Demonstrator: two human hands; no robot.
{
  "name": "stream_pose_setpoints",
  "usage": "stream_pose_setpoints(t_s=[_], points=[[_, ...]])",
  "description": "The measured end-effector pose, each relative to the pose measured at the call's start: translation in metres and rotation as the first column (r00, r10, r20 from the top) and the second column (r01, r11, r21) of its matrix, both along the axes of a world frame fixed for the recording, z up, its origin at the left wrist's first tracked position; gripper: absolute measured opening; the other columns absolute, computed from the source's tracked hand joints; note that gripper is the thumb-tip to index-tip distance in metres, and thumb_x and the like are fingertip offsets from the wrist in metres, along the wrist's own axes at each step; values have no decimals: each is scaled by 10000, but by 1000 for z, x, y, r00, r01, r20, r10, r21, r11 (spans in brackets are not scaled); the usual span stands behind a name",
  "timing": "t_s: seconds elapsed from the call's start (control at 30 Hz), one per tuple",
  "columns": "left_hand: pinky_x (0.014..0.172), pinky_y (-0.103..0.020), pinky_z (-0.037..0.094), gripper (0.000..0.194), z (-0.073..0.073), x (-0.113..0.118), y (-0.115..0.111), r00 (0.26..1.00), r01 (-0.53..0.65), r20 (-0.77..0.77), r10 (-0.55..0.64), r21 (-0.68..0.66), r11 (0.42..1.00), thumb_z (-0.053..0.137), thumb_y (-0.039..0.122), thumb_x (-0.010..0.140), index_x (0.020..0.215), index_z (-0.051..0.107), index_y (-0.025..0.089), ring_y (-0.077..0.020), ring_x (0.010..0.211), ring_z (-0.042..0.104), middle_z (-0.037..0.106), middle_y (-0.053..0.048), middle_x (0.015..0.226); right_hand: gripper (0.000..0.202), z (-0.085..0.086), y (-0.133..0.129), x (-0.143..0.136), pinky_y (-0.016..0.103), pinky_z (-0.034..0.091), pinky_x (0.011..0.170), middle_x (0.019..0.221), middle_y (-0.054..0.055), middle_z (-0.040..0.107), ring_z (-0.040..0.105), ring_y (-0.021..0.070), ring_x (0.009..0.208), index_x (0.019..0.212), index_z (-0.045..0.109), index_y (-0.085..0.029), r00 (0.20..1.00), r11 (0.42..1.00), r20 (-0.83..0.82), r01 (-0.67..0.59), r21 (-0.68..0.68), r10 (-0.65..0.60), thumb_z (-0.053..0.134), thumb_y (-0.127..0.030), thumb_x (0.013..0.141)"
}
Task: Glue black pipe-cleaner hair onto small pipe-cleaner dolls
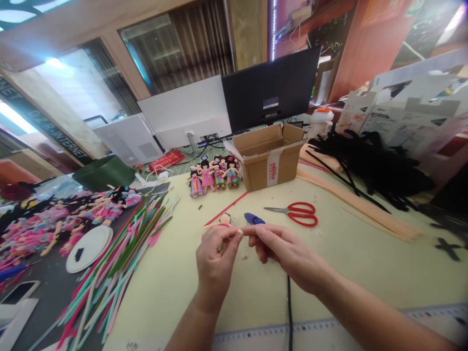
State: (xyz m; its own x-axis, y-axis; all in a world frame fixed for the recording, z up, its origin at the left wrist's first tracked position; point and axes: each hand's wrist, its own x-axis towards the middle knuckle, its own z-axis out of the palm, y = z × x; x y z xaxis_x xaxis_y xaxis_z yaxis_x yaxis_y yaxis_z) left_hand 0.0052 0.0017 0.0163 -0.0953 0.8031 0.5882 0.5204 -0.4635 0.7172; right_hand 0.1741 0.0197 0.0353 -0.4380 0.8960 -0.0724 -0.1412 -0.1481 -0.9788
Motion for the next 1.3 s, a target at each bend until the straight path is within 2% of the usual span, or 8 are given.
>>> stream_pose_setpoints(t_s=[0.2, 0.37, 0.5, 0.67, 0.87, 1.03, 1.17, 1.3], points=[[830, -333, 495, 138, -2, -3, -1, 984, -80, -142, 104, 162, 984, 660, 114, 797, 909, 676, 194, -177, 868, 631, 683, -43, 875, 407, 1, -7, -2, 297, 460, 674, 831, 29, 554, 514, 129, 678, 1228, 596, -181, 987, 965, 152, -91, 244, 55, 385, -415, 971], [849, -328, 472, 172, -1, -2, -2, 987, -37, -145, 68, 206, 978, 663, 69, 772, 874, 663, 208, -168, 866, 620, 677, -16, 832, 411, -7, -9, -5, 300, 488, 676, 926, 41, 532, 528, 121, 683, 1301, 542, -211, 984, 923, 176, -54, 381, -16, 365, -391, 978], [806, -296, 472, 46, 1, 1, -3, 972, 111, 218, -89, -92, 990, 647, 160, 815, 838, 654, 199, -160, 861, 619, 667, -21, 868, 328, -7, -2, -6, 266, 474, 596, 881, 29, 556, 515, 98, 608, 1166, 604, -175, 979, 950, 155, 78, 302, -130, 454, -348, 932], [793, -268, 460, 88, 0, 7, -3, 818, 327, 559, -139, -252, 911, 710, 220, 775, 764, 633, 178, -124, 782, 592, 635, 3, 816, 199, -1, 2, -6, 215, 414, 516, 674, -25, 547, 487, 79, 538, 885, 624, -157, 997, 995, 77, 24, 92, -31, 593, -350, 851], [716, -238, 454, 124, -1, 8, -3, 831, 349, 534, -156, -282, 894, 718, 244, 774, 756, 615, 178, -130, 812, 562, 597, 1, 816, 249, -2, 2, -5, 192, 330, 459, 541, -59, 474, 410, 58, 472, 723, 572, -155, 1000, 998, -8, 27, -56, -28, 676, -370, 793], [708, -252, 459, 190, -4, 7, -3, 857, 347, 491, -157, -323, 880, 730, 286, 762, 775, 579, 172, -129, 781, 554, 591, -11, 835, 277, 0, 1, -6, 191, 312, 453, 518, -66, 456, 387, 60, 468, 705, 545, -164, 1000, 997, -13, 9, -72, -10, 663, -394, 802], [712, -276, 473, 301, -6, 6, -3, 892, 326, 421, -165, -347, 879, 752, 311, 736, 969, 611, 183, -142, 771, 559, 610, -31, 867, 288, 1, 1, -5, 194, 308, 445, 514, -69, 444, 368, 66, 465, 708, 532, -175, 1000, 997, -7, 15, -82, -16, 648, -419, 810], [731, -285, 469, 204, -1, 4, -4, 925, 318, 306, -226, -294, 902, 681, 294, 811, 981, 672, 181, -145, 785, 554, 638, -60, 918, 307, -1, 2, -5, 199, 294, 435, 479, -73, 423, 352, 70, 449, 688, 510, -184, 1000, 997, 19, 7, -82, -6, 625, -436, 822]])
